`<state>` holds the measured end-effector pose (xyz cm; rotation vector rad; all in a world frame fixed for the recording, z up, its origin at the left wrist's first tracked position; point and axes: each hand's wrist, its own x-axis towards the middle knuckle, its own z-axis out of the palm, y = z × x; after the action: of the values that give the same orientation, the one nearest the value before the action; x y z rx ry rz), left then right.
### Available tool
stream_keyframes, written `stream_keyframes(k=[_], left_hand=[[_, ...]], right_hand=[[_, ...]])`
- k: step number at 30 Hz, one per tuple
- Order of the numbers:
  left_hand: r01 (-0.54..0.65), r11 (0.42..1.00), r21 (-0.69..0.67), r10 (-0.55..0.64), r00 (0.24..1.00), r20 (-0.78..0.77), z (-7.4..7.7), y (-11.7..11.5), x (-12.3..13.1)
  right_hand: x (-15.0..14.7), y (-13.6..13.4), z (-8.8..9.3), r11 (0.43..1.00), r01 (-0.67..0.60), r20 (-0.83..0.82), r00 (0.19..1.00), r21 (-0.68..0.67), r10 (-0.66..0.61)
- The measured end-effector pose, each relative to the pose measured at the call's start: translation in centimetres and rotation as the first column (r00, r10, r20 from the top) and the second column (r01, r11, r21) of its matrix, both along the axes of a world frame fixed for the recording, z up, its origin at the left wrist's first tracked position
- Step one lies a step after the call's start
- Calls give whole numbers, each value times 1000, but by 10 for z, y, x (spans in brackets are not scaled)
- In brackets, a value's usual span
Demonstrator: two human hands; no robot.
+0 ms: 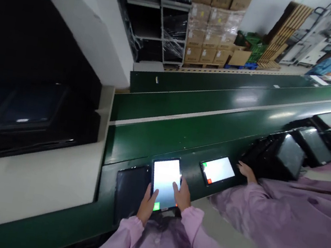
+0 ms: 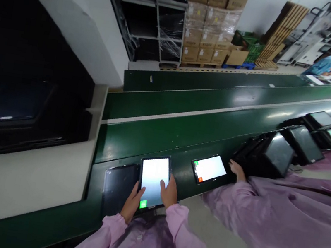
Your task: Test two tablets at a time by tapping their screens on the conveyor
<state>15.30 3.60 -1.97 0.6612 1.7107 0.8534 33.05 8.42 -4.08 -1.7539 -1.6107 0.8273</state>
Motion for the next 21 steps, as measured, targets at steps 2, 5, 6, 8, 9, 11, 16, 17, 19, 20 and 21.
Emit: stream_keyframes(k=[2, 5, 6, 8, 9, 11, 16, 17, 19, 20, 21], left_hand=[[-20, 998, -64, 19, 1000, -12, 1, 6, 7], [-78, 984, -158, 81, 997, 17, 4, 13, 8], [-95, 979, -182, 102, 994, 30, 5, 15, 8], [-116, 972, -206, 126, 991, 36, 9, 15, 8], [-115, 970, -216, 125, 992, 32, 13, 15, 8], [-102, 968, -231, 108, 994, 16, 22, 12, 11], [24, 982, -186, -29, 999, -25, 54, 29, 37], [83, 982, -168, -87, 996, -19, 58, 41, 47], [225, 966, -125, -228, 974, -7, 62, 72, 69], [302, 948, -102, -304, 953, -9, 61, 91, 82], [380, 921, -79, -383, 924, -18, 59, 110, 96]], right_hand=[[1, 3, -5, 994, 70, -53, 996, -80, -74], [-5, 5, -7, 979, 112, -170, 975, -173, -141], [-8, 5, -5, 978, 112, -203, 968, -177, -147], [-11, 4, 1, 982, 110, -253, 956, -155, -148], [-11, 3, 5, 983, 109, -271, 951, -145, -146], [-9, -2, 14, 983, 94, -306, 942, -158, -139], [19, -10, 32, 948, 131, -389, 889, -289, -241], [29, -9, 34, 938, 175, -401, 869, -298, -290], [52, -4, 35, 907, 284, -416, 817, -311, -398], [64, 1, 35, 881, 337, -416, 786, -332, -457], [75, 6, 34, 849, 384, -410, 752, -364, -516]])
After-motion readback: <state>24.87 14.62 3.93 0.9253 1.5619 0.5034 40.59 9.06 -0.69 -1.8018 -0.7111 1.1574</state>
